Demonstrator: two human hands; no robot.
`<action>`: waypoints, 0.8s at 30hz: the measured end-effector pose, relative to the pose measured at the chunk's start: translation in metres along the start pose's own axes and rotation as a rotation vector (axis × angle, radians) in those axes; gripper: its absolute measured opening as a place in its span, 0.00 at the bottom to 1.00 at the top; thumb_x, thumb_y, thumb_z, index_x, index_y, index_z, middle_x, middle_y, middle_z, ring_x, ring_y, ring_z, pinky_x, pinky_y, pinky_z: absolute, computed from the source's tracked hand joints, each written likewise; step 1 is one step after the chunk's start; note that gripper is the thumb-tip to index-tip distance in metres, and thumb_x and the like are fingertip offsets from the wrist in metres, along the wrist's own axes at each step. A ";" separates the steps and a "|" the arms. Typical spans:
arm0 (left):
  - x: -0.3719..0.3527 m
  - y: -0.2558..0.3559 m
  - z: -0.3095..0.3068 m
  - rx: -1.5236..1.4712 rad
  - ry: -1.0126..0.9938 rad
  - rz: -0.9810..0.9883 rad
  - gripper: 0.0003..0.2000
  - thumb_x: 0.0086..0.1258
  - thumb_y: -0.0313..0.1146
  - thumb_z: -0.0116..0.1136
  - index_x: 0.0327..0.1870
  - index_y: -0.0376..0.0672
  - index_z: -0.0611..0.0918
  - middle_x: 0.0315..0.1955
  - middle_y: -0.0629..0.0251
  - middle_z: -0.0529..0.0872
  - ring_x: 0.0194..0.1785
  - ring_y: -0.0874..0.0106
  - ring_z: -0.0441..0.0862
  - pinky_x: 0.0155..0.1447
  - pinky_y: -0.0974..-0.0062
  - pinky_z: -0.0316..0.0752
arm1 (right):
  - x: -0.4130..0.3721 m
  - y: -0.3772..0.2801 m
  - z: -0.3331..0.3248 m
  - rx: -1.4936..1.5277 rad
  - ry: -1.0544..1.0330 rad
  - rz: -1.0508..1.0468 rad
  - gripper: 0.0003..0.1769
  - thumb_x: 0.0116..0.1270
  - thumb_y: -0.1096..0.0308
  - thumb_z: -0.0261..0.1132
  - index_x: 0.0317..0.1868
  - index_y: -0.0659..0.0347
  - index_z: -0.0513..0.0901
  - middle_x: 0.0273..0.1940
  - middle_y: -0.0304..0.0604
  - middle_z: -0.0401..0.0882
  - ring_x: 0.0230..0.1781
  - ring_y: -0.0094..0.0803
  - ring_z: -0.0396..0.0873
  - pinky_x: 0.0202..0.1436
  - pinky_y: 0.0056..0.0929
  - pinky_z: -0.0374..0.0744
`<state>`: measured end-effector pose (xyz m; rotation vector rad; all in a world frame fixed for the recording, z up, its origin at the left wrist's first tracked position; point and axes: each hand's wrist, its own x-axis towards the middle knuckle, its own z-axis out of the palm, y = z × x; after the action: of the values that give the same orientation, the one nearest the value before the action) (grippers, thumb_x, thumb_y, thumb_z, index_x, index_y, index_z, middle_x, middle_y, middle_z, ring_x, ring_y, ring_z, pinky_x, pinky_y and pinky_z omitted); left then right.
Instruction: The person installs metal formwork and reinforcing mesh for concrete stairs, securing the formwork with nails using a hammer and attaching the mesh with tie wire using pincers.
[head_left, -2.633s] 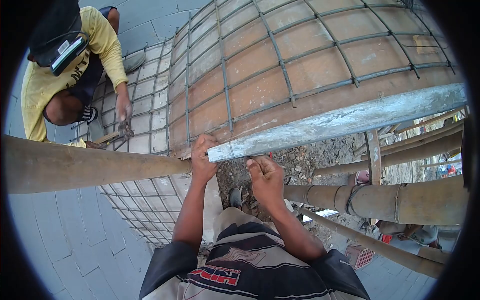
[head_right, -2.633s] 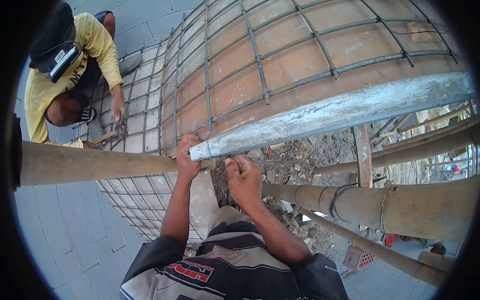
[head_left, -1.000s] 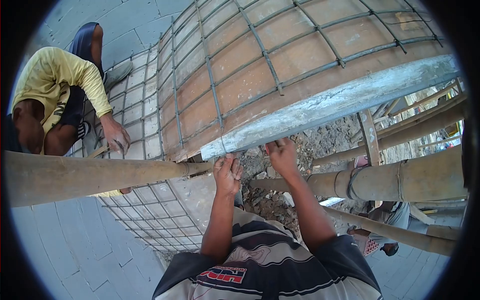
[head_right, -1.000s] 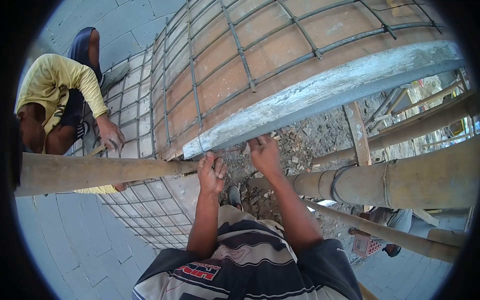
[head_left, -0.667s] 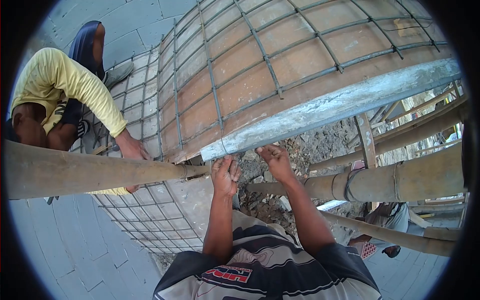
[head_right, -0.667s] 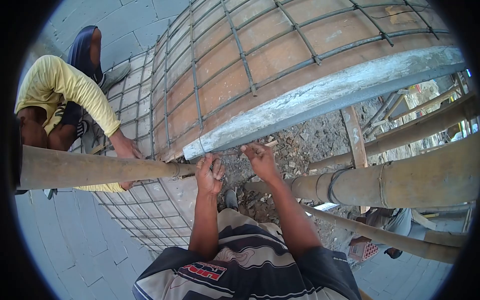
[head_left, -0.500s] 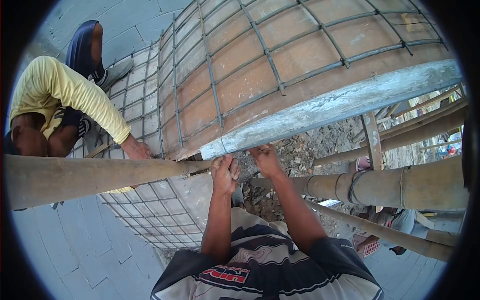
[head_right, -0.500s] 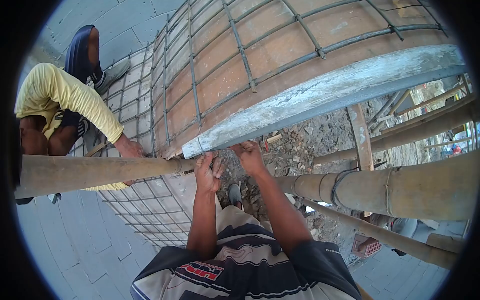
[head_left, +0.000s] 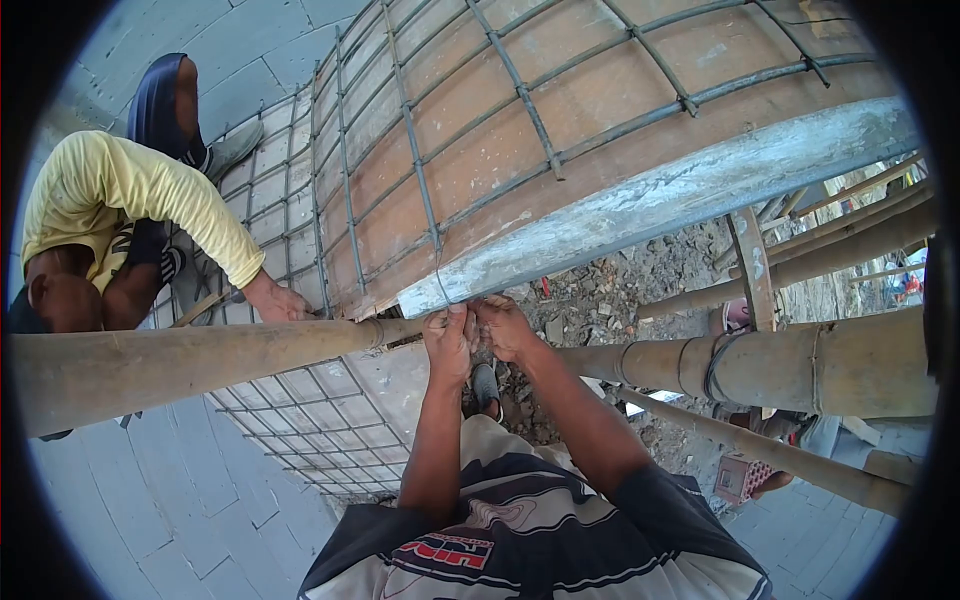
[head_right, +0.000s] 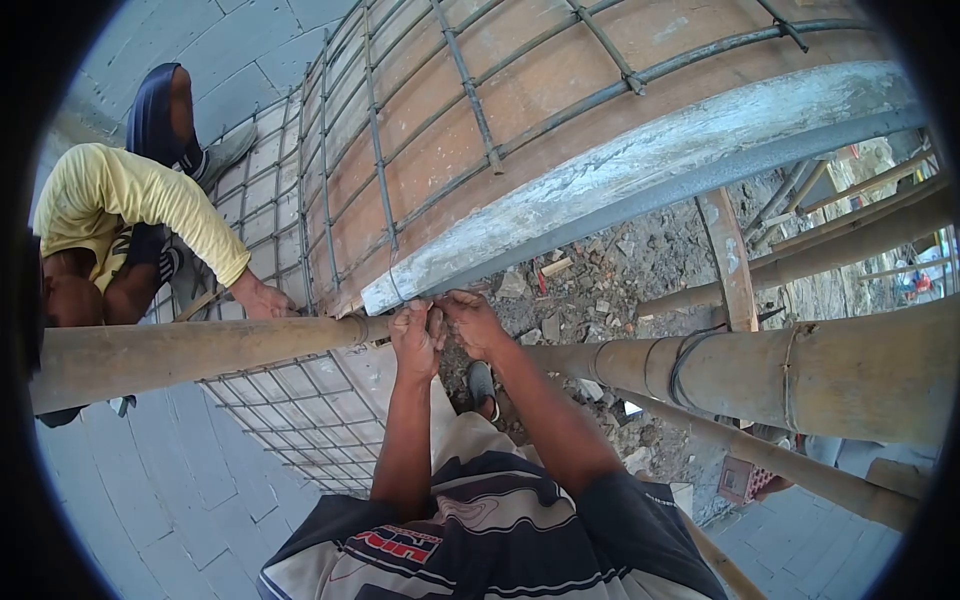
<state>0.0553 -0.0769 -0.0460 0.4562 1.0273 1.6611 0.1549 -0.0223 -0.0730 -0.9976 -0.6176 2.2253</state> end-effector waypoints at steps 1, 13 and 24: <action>0.001 0.000 -0.001 0.054 0.025 -0.009 0.20 0.75 0.50 0.60 0.41 0.36 0.80 0.27 0.68 0.81 0.18 0.84 0.62 0.20 0.81 0.58 | -0.003 0.003 0.002 -0.001 0.000 -0.005 0.04 0.74 0.66 0.64 0.39 0.53 0.83 0.22 0.28 0.76 0.14 0.15 0.68 0.13 0.18 0.59; 0.001 0.022 0.005 0.151 -0.033 0.015 0.15 0.77 0.44 0.60 0.31 0.43 0.78 0.20 0.76 0.73 0.19 0.84 0.65 0.22 0.82 0.57 | -0.018 -0.010 0.006 -0.018 -0.078 0.143 0.09 0.76 0.68 0.60 0.34 0.52 0.78 0.19 0.30 0.70 0.13 0.19 0.61 0.16 0.22 0.58; 0.005 -0.001 0.006 0.111 0.053 0.081 0.14 0.73 0.46 0.64 0.36 0.46 0.79 0.23 0.78 0.74 0.23 0.85 0.67 0.25 0.83 0.59 | -0.094 -0.066 0.066 -0.898 0.287 -0.552 0.18 0.73 0.59 0.67 0.51 0.68 0.84 0.44 0.41 0.84 0.45 0.22 0.79 0.49 0.24 0.77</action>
<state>0.0583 -0.0699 -0.0447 0.5356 1.1575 1.7017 0.1755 -0.0521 0.0544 -1.3106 -1.5918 1.2591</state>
